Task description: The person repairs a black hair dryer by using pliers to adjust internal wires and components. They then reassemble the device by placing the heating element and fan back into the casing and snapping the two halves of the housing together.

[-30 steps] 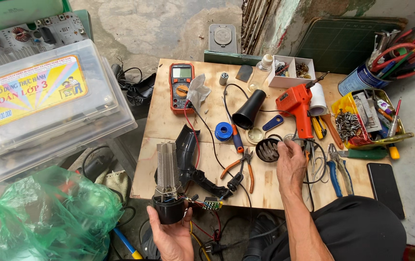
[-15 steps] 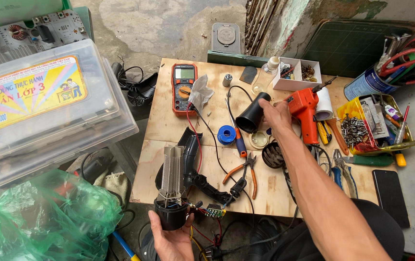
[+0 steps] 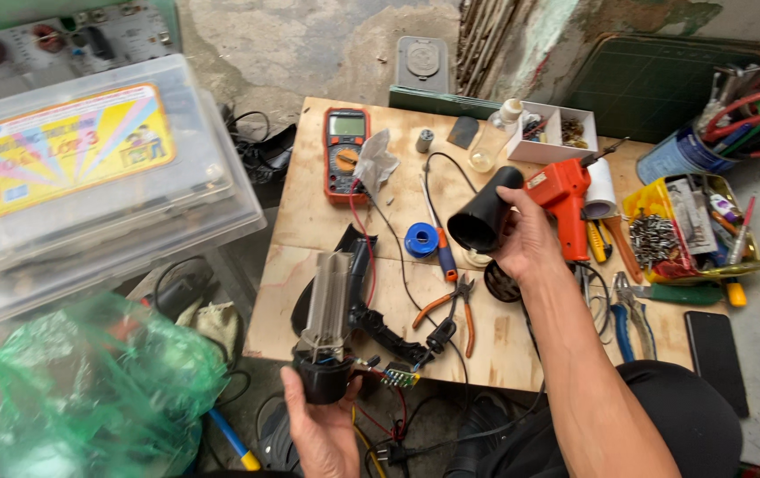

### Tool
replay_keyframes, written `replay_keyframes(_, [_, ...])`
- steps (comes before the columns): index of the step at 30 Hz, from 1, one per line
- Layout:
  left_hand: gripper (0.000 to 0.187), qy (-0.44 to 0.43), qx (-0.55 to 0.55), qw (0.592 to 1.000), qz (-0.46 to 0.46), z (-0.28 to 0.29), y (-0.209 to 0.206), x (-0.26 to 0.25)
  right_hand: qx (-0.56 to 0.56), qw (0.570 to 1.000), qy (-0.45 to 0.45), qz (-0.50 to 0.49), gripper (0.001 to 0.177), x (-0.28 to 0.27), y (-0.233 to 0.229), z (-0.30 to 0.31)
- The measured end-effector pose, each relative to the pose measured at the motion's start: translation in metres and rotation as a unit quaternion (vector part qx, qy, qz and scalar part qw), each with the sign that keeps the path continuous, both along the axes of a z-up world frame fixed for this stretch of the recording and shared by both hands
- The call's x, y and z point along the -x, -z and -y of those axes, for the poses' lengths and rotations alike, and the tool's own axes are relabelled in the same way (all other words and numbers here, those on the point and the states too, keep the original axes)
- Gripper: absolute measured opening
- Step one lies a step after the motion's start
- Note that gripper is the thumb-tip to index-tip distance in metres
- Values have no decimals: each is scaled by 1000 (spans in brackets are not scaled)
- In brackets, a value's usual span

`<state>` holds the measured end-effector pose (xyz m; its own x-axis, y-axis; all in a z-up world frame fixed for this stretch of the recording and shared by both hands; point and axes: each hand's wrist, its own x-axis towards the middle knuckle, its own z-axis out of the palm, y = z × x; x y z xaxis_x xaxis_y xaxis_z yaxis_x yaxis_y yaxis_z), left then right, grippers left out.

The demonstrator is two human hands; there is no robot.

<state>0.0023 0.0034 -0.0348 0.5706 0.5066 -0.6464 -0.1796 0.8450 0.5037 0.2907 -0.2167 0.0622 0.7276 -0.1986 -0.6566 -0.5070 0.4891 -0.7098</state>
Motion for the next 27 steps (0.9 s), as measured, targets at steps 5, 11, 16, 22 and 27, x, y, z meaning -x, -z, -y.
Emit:
replay_keyframes(5, [61,17,-19,999,-34,5,-67,-2,-40,996,-1,82,46,66,-62,-57])
replay_keyframes(11, [49,32,-52,998,-25,5,-76,3,-34,985,-4,170,68,89,-84,-100])
replay_keyframes(16, [66,64,-46,995,-53,4,-83,4,8,975,-104,194,92,113,-89,-124])
replay_keyframes(22, [55,66,-54,996,-35,5,-100,5,68,959,-192,197,59,152,-65,-134])
replay_keyframes(27, [59,114,-67,990,-48,-1,-102,5,25,952,-274,133,49,183,-63,-135])
